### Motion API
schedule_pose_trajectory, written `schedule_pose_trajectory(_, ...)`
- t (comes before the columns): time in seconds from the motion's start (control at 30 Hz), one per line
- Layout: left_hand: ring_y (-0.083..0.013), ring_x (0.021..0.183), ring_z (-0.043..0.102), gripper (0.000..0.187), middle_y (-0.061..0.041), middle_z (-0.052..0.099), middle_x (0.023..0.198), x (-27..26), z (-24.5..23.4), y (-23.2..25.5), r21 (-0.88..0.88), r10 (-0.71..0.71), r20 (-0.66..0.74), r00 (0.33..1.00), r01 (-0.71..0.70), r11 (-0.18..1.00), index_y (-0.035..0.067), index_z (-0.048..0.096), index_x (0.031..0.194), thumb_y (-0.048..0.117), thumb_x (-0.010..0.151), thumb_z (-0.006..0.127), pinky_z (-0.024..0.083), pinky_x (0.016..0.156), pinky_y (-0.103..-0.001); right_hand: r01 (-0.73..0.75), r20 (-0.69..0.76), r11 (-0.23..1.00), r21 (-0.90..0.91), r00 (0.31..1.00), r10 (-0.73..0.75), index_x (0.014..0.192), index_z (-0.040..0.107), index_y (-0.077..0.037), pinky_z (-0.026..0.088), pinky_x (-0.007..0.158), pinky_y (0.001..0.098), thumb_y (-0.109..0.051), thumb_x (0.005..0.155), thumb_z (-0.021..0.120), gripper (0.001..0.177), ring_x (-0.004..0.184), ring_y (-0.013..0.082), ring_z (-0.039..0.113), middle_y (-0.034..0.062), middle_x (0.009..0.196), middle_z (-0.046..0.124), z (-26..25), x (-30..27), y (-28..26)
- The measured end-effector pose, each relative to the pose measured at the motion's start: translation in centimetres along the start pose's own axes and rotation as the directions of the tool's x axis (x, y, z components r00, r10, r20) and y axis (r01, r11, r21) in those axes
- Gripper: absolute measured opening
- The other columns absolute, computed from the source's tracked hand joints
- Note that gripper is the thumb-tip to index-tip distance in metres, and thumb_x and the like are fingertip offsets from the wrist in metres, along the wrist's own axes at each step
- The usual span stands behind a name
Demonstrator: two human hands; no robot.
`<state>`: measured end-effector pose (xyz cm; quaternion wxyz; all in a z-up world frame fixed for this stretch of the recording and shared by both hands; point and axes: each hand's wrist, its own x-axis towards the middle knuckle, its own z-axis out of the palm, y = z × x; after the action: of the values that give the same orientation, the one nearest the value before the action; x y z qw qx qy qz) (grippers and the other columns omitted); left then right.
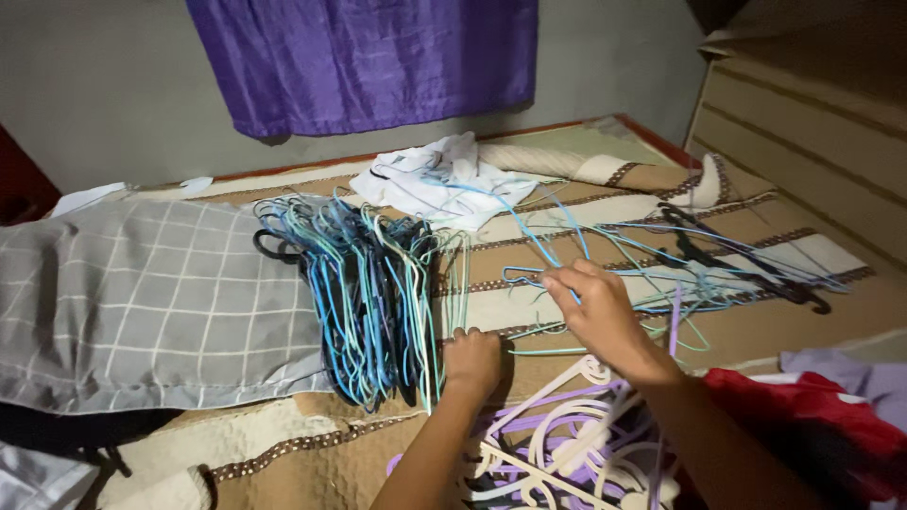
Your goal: The person sorts a pile of plastic clothes hangers on a bed, separating them by color and stacking them. They then place a white shirt on a hanger and hang it on a rod. Finally, they gather the sorted hangers and hang them on the rod.
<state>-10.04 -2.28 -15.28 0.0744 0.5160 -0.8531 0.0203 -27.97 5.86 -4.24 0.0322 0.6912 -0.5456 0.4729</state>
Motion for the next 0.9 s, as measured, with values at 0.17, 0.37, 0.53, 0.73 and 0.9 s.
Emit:
schedule_pose_trajectory(0.17,-0.035,0.108,0.064,0.015,-0.016,0.07,0.107,0.9,-1.8,-0.1,0.059,0.045,-0.191,0.981,-0.034,0.998,0.007,0.073,0.099,0.012,0.087,0.066,0.057,0.081,-0.045,-0.065,-0.095,0.992,0.104,0.993,0.074,0.12,0.07,-0.001,0.054,0.072,0.0384,-0.021,0.099,0.063,0.03,0.082,0.0242,0.069,0.0114,0.096,0.074,-3.2,0.0,0.8)
schedule_pose_trajectory(0.37,-0.0353,0.103,0.061,0.025,-0.019,0.068,0.101,3.6,-9.7,-2.6,0.195,0.225,-0.597,0.77,-0.132,0.972,-0.004,0.068,0.105,0.003,0.081,0.064,0.058,0.079,-0.042,-0.127,-0.263,0.854,0.505,0.92,0.292,0.156,0.046,-0.007,0.047,0.062,0.0294,-0.022,0.108,0.052,0.051,0.08,0.0165,0.068,0.0082,0.091,0.068,-7.0,0.4,1.4)
schedule_pose_trajectory(0.53,-0.0425,0.094,0.064,0.021,-0.025,0.068,0.093,4.3,-13.7,-5.2,-0.045,0.083,-0.662,0.745,-0.149,0.988,-0.001,0.063,0.1,-0.001,0.08,0.06,0.054,0.082,-0.052,0.04,-0.257,0.675,0.736,0.94,0.225,0.141,0.056,0.0,0.057,0.082,0.03,-0.018,0.116,0.049,0.031,0.088,0.0164,0.066,0.006,0.095,0.062,-9.6,1.3,3.3)
schedule_pose_trajectory(0.73,-0.0519,0.082,0.065,0.016,-0.031,0.067,0.082,3.7,-13.3,-7.2,-0.339,-0.157,-0.561,0.813,-0.053,0.939,-0.003,0.059,0.098,0.006,0.084,0.06,0.049,0.074,-0.06,-0.197,-0.11,0.777,0.598,0.94,0.324,0.118,0.053,-0.003,0.052,0.083,0.033,-0.014,0.108,0.049,0.016,0.091,0.0176,0.062,0.0098,0.107,0.066,-9.9,1.8,5.0)
schedule_pose_trajectory(0.9,-0.0525,0.091,0.067,0.019,-0.032,0.07,0.092,3.4,-12.9,-9.3,-0.52,-0.367,-0.523,0.77,0.053,0.853,0.004,0.068,0.103,0.005,0.093,0.052,0.051,0.081,-0.059,-0.228,0.016,0.767,0.6,0.962,0.274,0.113,0.052,-0.007,0.057,0.098,0.0348,-0.018,0.105,0.043,0.017,0.112,0.0218,0.07,0.0142,0.123,0.069,-8.7,0.7,5.8)
